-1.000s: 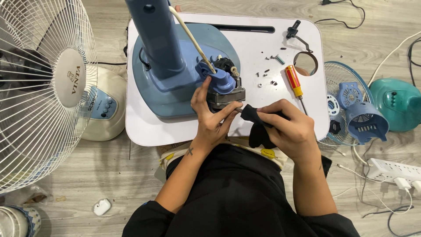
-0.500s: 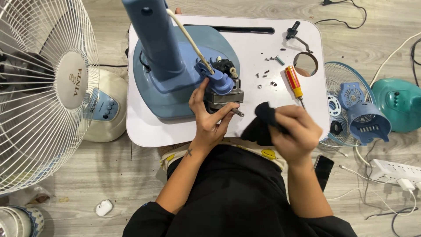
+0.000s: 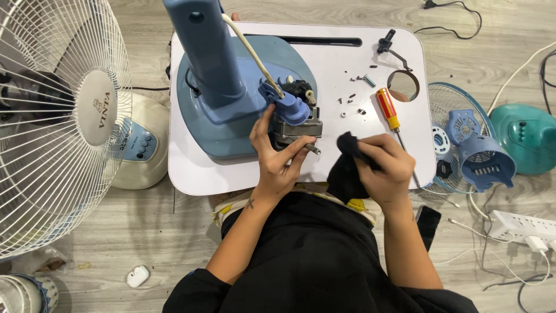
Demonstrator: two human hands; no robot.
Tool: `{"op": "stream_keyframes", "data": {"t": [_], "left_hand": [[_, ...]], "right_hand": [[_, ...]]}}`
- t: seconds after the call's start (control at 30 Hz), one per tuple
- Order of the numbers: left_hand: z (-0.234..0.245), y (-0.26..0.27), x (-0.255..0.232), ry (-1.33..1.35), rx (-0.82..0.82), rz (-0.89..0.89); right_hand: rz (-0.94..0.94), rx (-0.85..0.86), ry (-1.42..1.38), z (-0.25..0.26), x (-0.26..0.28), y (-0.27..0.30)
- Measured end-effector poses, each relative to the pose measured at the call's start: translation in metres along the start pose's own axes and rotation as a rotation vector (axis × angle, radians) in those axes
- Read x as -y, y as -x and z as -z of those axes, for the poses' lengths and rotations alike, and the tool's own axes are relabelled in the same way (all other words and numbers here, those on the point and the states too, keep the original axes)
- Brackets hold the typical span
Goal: The person sits on the floor and repairs a disassembled blue pedestal fan. They use a screwdriver to tighten screws on the motor housing and wipe the components with a black cloth. The person also handles small metal parts and a black plastic piece during the process.
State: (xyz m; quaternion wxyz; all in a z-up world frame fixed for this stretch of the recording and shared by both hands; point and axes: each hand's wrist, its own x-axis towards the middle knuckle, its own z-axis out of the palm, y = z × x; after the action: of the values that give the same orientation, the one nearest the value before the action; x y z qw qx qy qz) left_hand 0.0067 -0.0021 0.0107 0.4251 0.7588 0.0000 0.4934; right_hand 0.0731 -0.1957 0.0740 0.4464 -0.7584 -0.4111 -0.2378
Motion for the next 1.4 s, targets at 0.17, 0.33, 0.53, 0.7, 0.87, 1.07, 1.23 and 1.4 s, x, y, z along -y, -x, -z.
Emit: {"op": "stream_keyframes", "data": {"t": [0.17,0.33,0.53,0.7,0.87,1.07,1.23,1.4], "left_hand": [[0.003,0.001,-0.004,0.01,0.006,0.03],[0.009,0.0,-0.011,0.005,0.045,0.069],[0.014,-0.003,-0.013,0.016,0.049,0.111],[0.015,-0.004,-0.017,0.036,0.035,0.109],[0.021,-0.004,-0.02,0.039,0.023,0.114],[0.019,-0.009,-0.028,0.016,0.021,0.088],[0.021,-0.009,-0.032,0.004,0.053,0.069],[0.03,-0.009,-0.03,0.149,-0.003,0.062]], "right_hand": [[-0.159,0.035,-0.034,-0.001,-0.006,0.009],[-0.49,0.087,-0.133,-0.014,-0.019,0.017],[-0.394,0.109,0.105,-0.016,-0.042,0.014],[-0.839,-0.194,-0.567,-0.014,-0.048,-0.002],[-0.817,-0.347,-0.905,-0.001,-0.043,-0.012],[-0.629,-0.386,-0.63,-0.001,-0.014,0.001],[-0.222,0.158,-0.154,-0.003,0.03,0.007],[-0.078,0.296,-0.409,-0.021,0.066,-0.043]]}}
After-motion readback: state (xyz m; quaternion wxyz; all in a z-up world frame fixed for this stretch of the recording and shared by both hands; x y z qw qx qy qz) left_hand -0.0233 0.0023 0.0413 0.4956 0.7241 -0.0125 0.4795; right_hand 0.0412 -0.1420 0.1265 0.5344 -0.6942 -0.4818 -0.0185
